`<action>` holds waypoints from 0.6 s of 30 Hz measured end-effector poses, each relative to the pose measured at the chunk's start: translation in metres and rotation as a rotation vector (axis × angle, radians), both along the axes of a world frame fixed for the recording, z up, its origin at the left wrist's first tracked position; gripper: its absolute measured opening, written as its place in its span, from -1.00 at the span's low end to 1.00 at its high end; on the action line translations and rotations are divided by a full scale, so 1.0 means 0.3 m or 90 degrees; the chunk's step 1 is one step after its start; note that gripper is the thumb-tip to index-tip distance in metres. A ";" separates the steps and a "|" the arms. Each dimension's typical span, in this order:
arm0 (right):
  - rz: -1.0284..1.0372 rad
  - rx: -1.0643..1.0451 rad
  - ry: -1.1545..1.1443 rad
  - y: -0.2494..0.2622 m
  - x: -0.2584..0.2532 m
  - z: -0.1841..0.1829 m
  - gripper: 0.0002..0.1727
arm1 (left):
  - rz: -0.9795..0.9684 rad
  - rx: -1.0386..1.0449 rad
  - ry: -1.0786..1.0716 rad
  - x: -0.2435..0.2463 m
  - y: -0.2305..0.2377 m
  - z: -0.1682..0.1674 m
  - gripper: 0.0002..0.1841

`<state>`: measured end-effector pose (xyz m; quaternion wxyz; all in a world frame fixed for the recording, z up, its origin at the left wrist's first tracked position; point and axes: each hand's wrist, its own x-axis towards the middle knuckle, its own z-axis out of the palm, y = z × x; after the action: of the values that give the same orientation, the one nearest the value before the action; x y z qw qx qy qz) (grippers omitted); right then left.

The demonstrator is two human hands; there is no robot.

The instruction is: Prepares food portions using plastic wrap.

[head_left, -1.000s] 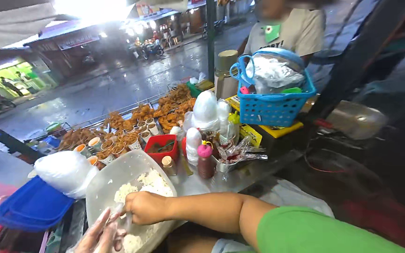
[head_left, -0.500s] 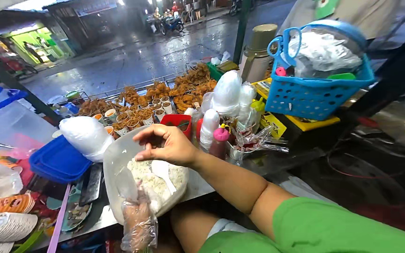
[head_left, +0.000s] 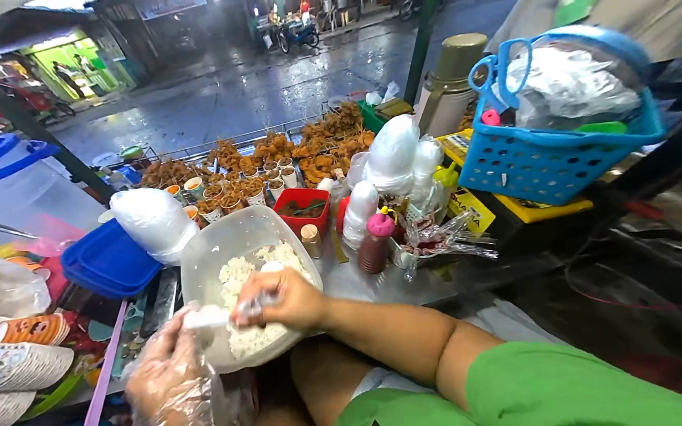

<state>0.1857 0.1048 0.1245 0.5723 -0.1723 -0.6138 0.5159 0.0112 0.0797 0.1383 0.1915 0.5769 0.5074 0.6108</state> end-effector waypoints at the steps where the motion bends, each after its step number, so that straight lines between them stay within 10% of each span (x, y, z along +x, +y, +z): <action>1: 0.064 -0.040 0.018 -0.040 -0.021 -0.028 -0.90 | -0.066 0.047 -0.078 0.001 -0.009 0.018 -0.84; 6: 0.123 -0.337 0.038 -0.029 -0.004 -0.043 -0.87 | -0.500 -0.085 -0.082 -0.075 -0.065 0.038 -0.84; 11: -0.188 0.210 -0.154 -0.027 -0.029 -0.085 -0.91 | -0.158 -0.211 -0.169 0.051 -0.062 -0.053 -0.76; 13: -0.247 0.395 -0.190 -0.040 -0.069 -0.155 -0.91 | -0.125 -0.227 -0.210 0.068 -0.055 -0.072 -0.38; 18: -0.340 0.404 -0.280 -0.023 -0.032 -0.215 -0.67 | -0.175 -0.263 -0.366 0.049 -0.052 -0.115 -0.16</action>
<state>0.1759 0.0981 0.0601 0.5657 -0.2459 -0.7821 0.0886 0.0258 0.0642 0.1037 0.5182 0.3942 0.4632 0.6013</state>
